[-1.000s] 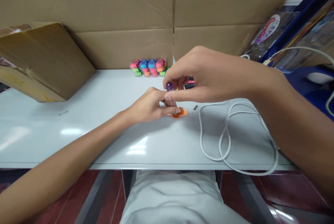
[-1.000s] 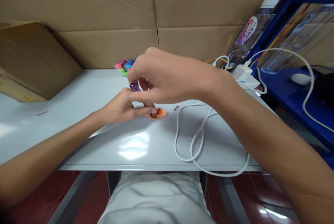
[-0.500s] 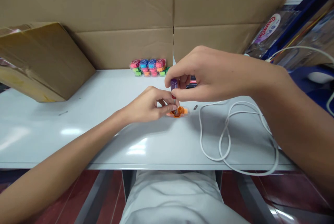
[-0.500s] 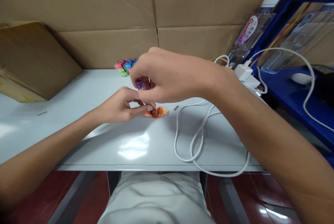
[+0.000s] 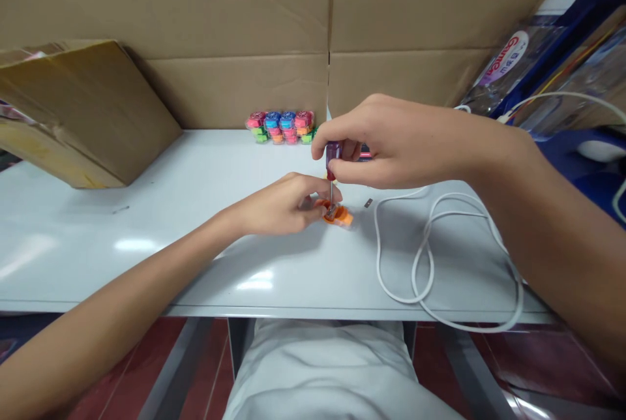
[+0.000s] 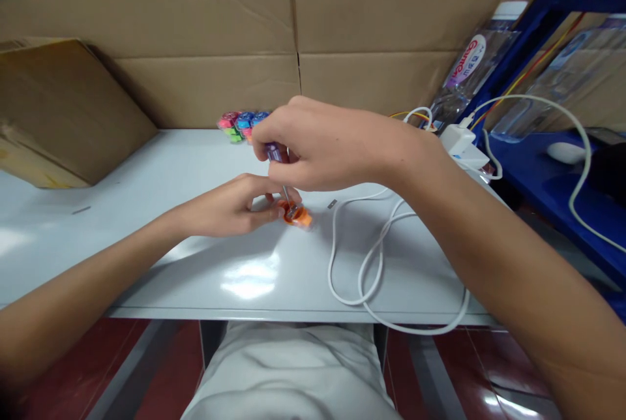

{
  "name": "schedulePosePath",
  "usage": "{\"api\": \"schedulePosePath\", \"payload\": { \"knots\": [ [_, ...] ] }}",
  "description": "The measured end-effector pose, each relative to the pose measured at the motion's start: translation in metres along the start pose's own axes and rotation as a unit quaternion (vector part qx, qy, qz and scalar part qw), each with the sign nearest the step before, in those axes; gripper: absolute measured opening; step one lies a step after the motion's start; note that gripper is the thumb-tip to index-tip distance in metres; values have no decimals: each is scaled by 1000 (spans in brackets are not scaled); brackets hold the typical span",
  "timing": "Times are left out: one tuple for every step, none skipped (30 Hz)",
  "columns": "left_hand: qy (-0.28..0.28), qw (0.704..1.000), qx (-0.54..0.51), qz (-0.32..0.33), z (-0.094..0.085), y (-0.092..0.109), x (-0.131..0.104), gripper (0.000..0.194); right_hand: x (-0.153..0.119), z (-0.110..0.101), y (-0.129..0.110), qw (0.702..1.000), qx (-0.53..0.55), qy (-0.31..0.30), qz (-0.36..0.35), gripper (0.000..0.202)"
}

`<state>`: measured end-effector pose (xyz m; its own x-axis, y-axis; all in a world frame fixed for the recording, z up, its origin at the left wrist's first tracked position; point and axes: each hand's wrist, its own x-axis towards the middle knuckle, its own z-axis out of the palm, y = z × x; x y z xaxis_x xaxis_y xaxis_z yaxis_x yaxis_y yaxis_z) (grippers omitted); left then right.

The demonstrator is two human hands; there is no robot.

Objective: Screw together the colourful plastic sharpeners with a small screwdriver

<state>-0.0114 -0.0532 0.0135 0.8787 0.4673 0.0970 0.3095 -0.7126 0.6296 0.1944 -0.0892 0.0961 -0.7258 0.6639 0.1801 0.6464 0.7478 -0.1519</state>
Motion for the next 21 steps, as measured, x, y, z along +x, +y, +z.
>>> {"api": "schedulePosePath", "payload": {
  "knots": [
    [-10,1000,-18,-2,-1,-1,0,28,0,0,0,1000,2,2,1,17],
    [-18,999,-37,-5,-1,-1,0,31,0,0,0,1000,3,3,0,18],
    [-22,998,-56,-9,-1,-1,0,33,-1,0,0,1000,4,3,-1,18],
    [-19,997,-74,-13,-1,-2,0,35,-1,0,-1,1000,6,4,-2,18],
    [-11,996,-91,-17,0,-1,0,35,-1,0,-1,1000,9,3,-4,18],
    [0,994,-109,-22,0,-1,1,34,-1,-1,-2,1000,12,2,-5,18],
    [12,991,-132,-28,0,0,1,32,-1,-2,-3,1000,15,-1,-5,19],
    [26,986,-161,-37,1,1,2,29,-2,-2,-4,1000,20,-2,-3,19],
    [41,979,-193,-50,1,3,2,25,-2,-3,-4,1000,25,-4,0,18],
    [57,970,-228,-65,2,5,2,21,-2,-4,-5,1000,30,-7,3,18],
    [71,959,-264,-79,3,7,2,17,-2,-4,-5,999,34,-11,5,17],
    [84,946,-299,-91,5,8,3,15,-2,-5,-5,999,38,-15,6,17],
    [93,933,-333,-100,7,9,3,13,-2,-5,-5,999,40,-19,7,16],
    [97,919,-368,-104,8,9,4,12,-1,-5,-4,999,41,-22,9,15],
    [101,902,-405,-105,11,9,5,10,-1,-5,-4,999,39,-25,11,15],
    [107,885,-442,-104,13,8,6,8,0,-4,-4,999,38,-25,13,16],
    [116,867,-473,-105,15,8,7,6,0,-4,-3,999,36,-26,15,16],
    [125,851,-499,-109,16,7,8,6,1,-4,-3,999,35,-28,18,16],
    [134,838,-517,-114,18,6,10,5,1,-3,-2,999,34,-30,21,16],
    [140,828,-530,-119,20,5,11,4,1,-3,-2,999,33,-31,25,17],
    [142,822,-538,-124,21,5,12,4,1,-3,-2,998,33,-35,30,17]
  ]
}}
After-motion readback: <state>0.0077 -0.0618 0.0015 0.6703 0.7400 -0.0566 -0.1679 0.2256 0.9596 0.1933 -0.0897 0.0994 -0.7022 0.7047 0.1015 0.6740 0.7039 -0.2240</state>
